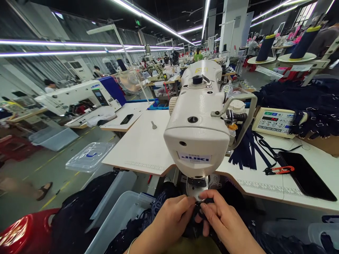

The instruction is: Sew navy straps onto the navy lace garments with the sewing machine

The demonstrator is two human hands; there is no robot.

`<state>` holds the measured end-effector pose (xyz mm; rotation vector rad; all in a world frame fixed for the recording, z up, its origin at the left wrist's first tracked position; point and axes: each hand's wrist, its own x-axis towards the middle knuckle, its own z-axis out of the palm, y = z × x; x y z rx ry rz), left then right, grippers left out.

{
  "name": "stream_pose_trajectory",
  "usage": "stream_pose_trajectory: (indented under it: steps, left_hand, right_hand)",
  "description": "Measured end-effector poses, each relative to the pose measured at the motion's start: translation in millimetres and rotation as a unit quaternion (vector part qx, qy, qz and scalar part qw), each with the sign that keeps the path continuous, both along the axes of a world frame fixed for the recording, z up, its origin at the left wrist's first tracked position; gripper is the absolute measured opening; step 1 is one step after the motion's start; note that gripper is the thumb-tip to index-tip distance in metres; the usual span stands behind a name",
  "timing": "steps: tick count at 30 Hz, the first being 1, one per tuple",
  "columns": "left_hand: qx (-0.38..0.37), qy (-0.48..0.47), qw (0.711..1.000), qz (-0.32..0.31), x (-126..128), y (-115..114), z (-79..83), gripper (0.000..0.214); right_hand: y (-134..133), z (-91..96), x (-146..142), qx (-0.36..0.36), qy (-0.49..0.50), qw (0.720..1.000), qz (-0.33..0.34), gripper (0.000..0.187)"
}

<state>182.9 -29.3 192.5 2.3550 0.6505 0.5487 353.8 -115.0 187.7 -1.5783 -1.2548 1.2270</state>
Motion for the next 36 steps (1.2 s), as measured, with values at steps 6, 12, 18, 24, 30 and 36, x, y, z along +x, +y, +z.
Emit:
stream_pose_trajectory:
  steps: [6, 12, 18, 24, 30, 36]
  left_hand:
    - [0.129, 0.043, 0.99, -0.035, -1, 2, 10.3, 0.017]
    - [0.156, 0.051, 0.985, -0.048, -2, 3, 2.4, 0.018]
    - [-0.017, 0.018, 0.999, -0.036, 3, -5, 10.3, 0.016]
    - [-0.128, -0.097, 0.984, -0.079, -3, -3, 15.4, 0.013]
    - [-0.176, -0.15, 0.972, -0.051, -5, 0, 14.1, 0.008]
    - [-0.333, -0.192, 0.923, 0.037, 1, -2, 5.8, 0.018]
  right_hand:
    - [0, -7.0, 5, -0.008, -0.036, 0.999, 0.039, 0.037]
    - [-1, -3.4, 8, 0.048, -0.1, 0.993, 0.041, 0.026]
    - [2, -1.7, -2, 0.07, -0.134, 0.987, -0.052, 0.018]
    - [8, 4.8, -1, -0.021, -0.016, 0.999, -0.033, 0.024]
    - [8, 16.7, 20, 0.044, -0.046, 0.998, -0.02, 0.032]
    - [11, 14.8, 22, 0.167, -0.185, 0.968, -0.037, 0.016]
